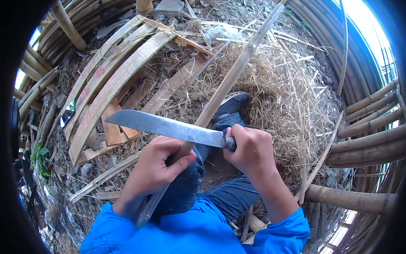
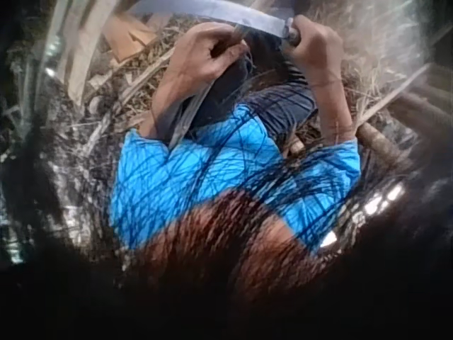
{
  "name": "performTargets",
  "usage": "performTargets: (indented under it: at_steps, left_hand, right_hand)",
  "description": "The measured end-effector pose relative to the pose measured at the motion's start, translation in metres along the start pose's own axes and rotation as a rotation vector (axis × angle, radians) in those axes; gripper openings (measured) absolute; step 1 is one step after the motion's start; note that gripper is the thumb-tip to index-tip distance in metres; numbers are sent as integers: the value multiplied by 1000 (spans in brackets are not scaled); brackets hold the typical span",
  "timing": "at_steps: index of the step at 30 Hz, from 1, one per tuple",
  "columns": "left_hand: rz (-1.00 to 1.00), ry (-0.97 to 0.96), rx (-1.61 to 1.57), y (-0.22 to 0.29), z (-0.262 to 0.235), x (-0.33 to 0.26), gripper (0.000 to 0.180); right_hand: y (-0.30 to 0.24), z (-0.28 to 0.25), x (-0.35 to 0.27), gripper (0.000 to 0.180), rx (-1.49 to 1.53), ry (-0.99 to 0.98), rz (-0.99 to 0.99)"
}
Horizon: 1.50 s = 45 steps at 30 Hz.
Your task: The person strips thin layers from a bamboo pole using a machete while sitting on the ground inside a bamboo structure. They hold the pole with one hand and shave along its length with the blade.
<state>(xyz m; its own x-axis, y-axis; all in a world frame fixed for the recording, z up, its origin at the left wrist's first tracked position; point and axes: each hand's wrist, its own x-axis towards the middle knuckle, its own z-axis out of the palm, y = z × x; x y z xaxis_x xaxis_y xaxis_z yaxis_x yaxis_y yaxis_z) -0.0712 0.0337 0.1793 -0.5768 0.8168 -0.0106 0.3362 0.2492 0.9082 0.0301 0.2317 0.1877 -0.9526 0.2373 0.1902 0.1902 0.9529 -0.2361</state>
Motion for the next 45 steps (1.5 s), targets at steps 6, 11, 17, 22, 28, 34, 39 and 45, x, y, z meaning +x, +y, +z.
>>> performTargets:
  at_steps: [6, 11, 17, 22, 28, 34, 39, 45]
  left_hand:
    - [7, 12, 27, -4, 1, 0, 26]
    - [14, 80, 64, -7, 1, -2, 28]
    - [170, 49, 124, -10, -1, -5, 26]
    - [128, 33, 17, -15, -3, -1, 24]
    - [-6, -15, 8, -7, -7, -2, 13]
    - [4, 56, 63, -3, -1, -3, 14]
    - [50, 93, 120, -4, 2, -6, 19]
    - [104, 103, 166, 1, 1, -8, 21]
  right_hand:
    - [1, 8, 3, 23, 49, 65, 16]
    - [7, 9, 8, 13, -96, 50, 13]
    - [83, -16, 30, 15, -119, 80, 515]
    - [38, 5, 8, 16, 23, 171, 163]
    - [-16, 1, 3, 14, 88, -67, 66]
    - [3, -7, 15, 18, -74, -114, 79]
    - [22, -12, 21, 13, -169, -68, 135]
    - [68, -38, 39, 16, -232, 6, 377]
